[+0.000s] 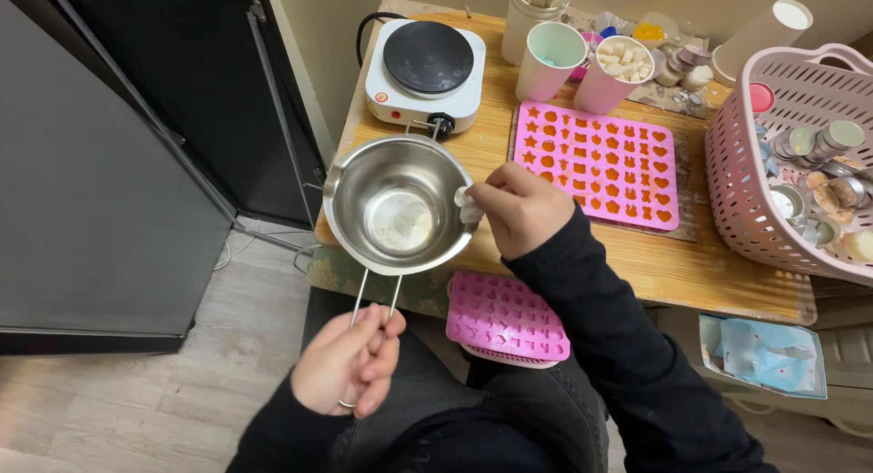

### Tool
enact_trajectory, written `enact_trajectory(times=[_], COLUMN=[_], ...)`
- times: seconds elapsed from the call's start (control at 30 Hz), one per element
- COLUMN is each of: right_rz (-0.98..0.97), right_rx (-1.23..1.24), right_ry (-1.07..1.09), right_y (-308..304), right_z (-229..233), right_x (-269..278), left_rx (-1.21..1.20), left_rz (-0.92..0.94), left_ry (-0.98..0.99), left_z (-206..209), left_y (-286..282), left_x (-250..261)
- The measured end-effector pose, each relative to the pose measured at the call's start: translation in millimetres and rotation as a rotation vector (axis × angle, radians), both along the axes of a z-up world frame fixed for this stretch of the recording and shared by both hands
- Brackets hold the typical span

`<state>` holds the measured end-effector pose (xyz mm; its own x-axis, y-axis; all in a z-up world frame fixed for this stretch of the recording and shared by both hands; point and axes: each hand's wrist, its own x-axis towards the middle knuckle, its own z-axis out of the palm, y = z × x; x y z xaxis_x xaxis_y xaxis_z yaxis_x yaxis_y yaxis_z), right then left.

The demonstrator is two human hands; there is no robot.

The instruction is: Pouring melted wax into small containers and molds, cleaning the pot, and adding decorations to a wax mold.

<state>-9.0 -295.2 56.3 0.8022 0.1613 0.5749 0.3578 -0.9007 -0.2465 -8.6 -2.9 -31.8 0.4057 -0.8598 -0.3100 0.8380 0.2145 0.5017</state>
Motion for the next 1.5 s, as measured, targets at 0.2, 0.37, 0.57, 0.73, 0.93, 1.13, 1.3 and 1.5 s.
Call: enact_trajectory(times=[0.2,0.37,0.57,0.73,0.93,1.13,1.3,1.5], right_rz=[-0.060,-0.101,-0.142,-0.118,-0.044,-0.095,-0.081,-0.149], right_rx=[-0.020,0.052,0.272,0.487,1.235,1.300,0.695,0.243], right_ry=[0.065,0.120,0.187,0.306,0.507,0.275,0.114,0.023], right_y=[5,12,8,-1,-40,-45,-8,19], right_z=[-11,-20,-27,-33,-48,-46,-28,-28], right_x=[-9,-17,-24,-37,-54,-40,-24,-31], left_rx=[0.217,0.221,0.247,0.283,0.291,0.287,0.293,0.274], left_rz=[-0.007,-0.004,-0.022,-0.011,0.007,0.039,0.069,0.105], left_ry=[-0.174,-0.184,-0.246,-0.267,-0.231,-0.206,-0.243,-0.312], left_z=[10,8,4,0,-3,-4,-4,-7], left_y=[-19,-24,-27,-26,-24,-25,-25,-31], left_x=[-18,-22,-27,-29,-28,-28,-30,-35])
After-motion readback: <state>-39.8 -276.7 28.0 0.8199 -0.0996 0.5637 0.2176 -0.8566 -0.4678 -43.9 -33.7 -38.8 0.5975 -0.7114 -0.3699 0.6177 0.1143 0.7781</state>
